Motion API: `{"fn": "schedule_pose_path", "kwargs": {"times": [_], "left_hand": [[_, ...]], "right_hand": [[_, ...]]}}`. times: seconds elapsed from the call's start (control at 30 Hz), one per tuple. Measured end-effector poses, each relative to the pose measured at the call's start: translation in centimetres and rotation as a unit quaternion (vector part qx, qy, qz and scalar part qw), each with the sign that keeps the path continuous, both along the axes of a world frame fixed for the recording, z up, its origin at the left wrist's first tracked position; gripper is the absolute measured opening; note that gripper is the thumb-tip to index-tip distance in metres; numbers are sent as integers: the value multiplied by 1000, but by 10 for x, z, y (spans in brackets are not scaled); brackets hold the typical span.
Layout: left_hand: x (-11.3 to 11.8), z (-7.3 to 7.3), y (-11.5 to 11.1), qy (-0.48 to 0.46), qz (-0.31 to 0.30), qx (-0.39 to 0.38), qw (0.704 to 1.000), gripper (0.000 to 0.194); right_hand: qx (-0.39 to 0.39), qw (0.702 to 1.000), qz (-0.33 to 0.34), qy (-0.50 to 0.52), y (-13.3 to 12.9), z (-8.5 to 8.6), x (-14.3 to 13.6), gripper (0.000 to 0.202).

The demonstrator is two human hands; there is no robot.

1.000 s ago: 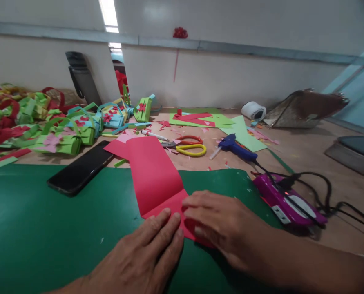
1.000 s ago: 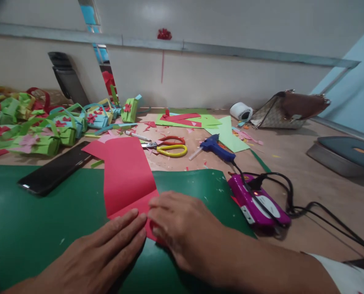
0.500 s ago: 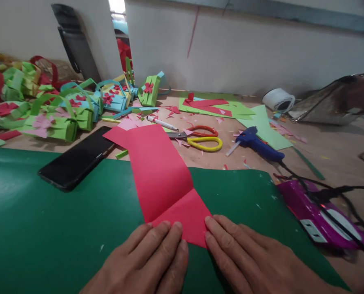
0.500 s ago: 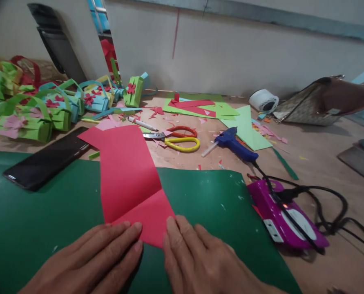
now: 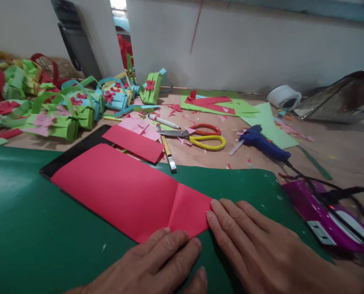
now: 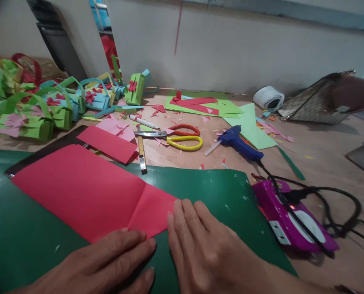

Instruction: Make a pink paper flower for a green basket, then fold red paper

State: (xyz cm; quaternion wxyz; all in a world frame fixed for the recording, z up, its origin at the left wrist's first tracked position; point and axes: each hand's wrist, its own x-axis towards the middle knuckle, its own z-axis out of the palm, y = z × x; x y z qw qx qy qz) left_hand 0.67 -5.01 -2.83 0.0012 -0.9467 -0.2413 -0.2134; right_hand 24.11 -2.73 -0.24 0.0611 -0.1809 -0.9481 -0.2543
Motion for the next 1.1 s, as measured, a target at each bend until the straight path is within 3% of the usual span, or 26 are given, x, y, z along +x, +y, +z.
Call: {"fn": "schedule_pose_path", "kwargs": {"times": [0.17,0.37,0.6,0.73,0.87,1.0,1.1], "left_hand": [[-2,-3,-4,-19,7,-17,1000,21],[-2,-2,-7,-44,56,57,996,17],[-3,7,-2,-53,115,97,987,21],[-2,11,5,-69,94,168,979,30],[-4,25,11,-15,65,149,987,37],[-11,40,14,-12,53,137,989,34],[-10,40,13,-32,38,136,990,29]], "right_hand": [[17,999,10,-33,-3,1,-5,34],[33,999,-3,12,0,4,-1,35],[-6,998,3,60,-1,1,14,39],[-18,996,41,83,-2,-4,18,41],[-20,990,76,115,0,-6,19,40],[-55,982,41,176,11,0,18,33],[-123,957,2,264,20,7,15,23]]}}
